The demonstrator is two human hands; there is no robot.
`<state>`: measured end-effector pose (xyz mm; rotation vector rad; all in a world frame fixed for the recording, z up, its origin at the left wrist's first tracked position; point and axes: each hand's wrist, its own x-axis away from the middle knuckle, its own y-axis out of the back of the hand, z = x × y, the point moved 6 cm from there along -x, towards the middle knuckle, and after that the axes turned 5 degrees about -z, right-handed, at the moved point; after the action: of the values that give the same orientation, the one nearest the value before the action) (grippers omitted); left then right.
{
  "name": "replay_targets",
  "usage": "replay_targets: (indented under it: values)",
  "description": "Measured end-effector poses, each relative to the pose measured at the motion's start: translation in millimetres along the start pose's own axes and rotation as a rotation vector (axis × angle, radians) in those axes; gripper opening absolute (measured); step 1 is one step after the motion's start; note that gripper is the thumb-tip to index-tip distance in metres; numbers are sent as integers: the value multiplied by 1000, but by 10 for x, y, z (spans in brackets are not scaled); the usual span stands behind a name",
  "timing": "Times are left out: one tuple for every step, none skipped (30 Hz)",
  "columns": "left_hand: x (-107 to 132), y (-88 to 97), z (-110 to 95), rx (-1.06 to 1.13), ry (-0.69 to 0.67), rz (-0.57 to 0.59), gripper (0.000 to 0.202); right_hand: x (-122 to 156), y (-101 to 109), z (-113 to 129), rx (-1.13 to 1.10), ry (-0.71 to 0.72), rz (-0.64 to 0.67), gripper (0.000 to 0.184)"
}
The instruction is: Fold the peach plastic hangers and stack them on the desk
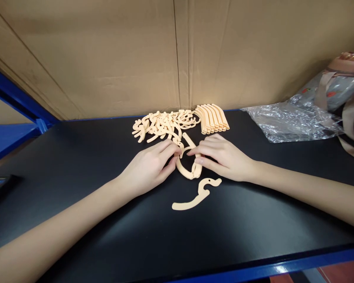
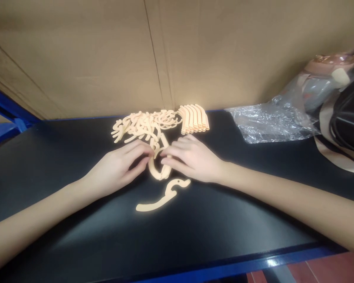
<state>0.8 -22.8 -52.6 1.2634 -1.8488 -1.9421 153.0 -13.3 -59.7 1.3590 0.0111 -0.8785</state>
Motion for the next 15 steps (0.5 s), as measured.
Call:
replay_targets:
  values:
    - [1,6,8,8,26,-11,17,4,-11,41,5,53,15,36]
    - [3,12,18,14,55,-22,15,12,-24,92,17,117,31,37]
    - [6,16,31,18,85,-30,15,23,-37,149,39,190,44,38]
    - [9,17,43,24,109,-32,16,38,-50,204,69,262,52,39]
    - [12,12,54,35,127,-25,17,54,-64,252,102,327,60,41]
    - [13,4,64,50,140,-13,17,68,-74,288,135,375,63,42]
    - [14,-2,73,68,147,-4,17,78,-78,310,163,406,58,42]
    - [12,-7,80,87,149,3,16,83,-73,321,181,421,44,42]
    - [10,-10,87,105,147,6,15,82,-61,319,187,416,27,41]
    - [7,-12,92,123,142,7,15,77,-44,305,183,393,7,40]
    - [3,-15,95,141,135,7,15,67,-25,279,171,354,-11,39]
    - [-1,-18,96,160,124,6,16,56,-7,246,155,303,-28,37]
    - [-4,-22,96,181,111,7,18,46,9,206,137,246,-40,35]
    - [-7,-26,95,200,100,8,19,37,21,165,120,188,-52,34]
    - [-8,-29,93,220,86,10,21,31,31,128,110,138,-66,32]
